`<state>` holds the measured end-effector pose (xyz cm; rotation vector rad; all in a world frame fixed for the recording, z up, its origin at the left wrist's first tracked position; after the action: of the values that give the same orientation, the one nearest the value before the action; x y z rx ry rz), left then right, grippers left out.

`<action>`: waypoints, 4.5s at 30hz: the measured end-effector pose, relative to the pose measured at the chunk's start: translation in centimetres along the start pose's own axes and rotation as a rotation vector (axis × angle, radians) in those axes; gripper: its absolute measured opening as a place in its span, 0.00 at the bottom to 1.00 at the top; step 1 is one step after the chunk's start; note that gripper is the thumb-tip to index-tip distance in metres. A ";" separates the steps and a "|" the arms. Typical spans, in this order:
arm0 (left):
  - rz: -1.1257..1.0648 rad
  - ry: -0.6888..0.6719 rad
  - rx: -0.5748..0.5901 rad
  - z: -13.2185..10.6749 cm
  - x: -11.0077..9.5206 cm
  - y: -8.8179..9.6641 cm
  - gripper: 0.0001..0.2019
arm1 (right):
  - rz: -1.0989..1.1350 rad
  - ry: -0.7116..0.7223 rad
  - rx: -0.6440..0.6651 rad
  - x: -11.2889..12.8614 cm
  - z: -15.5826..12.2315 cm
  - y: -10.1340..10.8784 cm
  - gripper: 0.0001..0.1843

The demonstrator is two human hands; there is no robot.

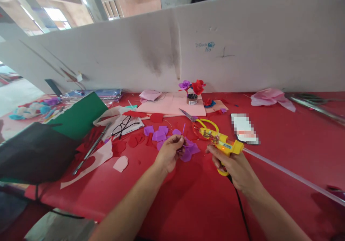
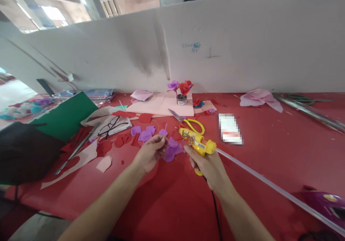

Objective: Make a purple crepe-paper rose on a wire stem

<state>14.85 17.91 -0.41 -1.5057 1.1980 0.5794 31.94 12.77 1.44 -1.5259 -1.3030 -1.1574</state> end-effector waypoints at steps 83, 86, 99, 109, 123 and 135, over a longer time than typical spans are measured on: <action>-0.221 0.241 0.140 -0.6 1.9 -0.7 0.06 | -0.111 -0.032 0.098 -1.2 -0.2 -1.8 0.27; -0.220 0.250 0.126 -0.6 1.9 -0.7 0.07 | -0.110 -0.041 0.107 -1.4 -0.1 -1.7 0.27; -0.263 0.242 0.147 -0.5 1.8 -0.8 0.07 | -0.083 -0.018 0.088 -1.0 -0.3 -1.8 0.26; -0.222 0.209 0.136 -0.4 1.8 -0.7 0.08 | -0.062 -0.011 0.083 -0.8 -0.4 -1.9 0.26; -0.210 0.181 0.138 -0.4 1.5 -0.6 0.10 | -0.072 -0.046 0.108 -1.1 -0.1 -1.8 0.28; -0.169 0.179 0.117 -0.4 1.4 -0.4 0.12 | -0.008 -0.031 0.113 -1.1 -0.3 -1.6 0.27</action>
<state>15.67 16.99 -1.35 -1.5643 1.2040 0.2619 30.25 12.46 0.49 -1.4626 -1.3728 -1.0504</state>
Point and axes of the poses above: each hand's wrist, its own z-axis towards the middle knuckle, its own y-axis out of the back of the hand, x = y × z, the point moved 8 cm from there along z, towards the middle knuckle, and after that the axes turned 1 degree about -y, right-handed, at the moved point
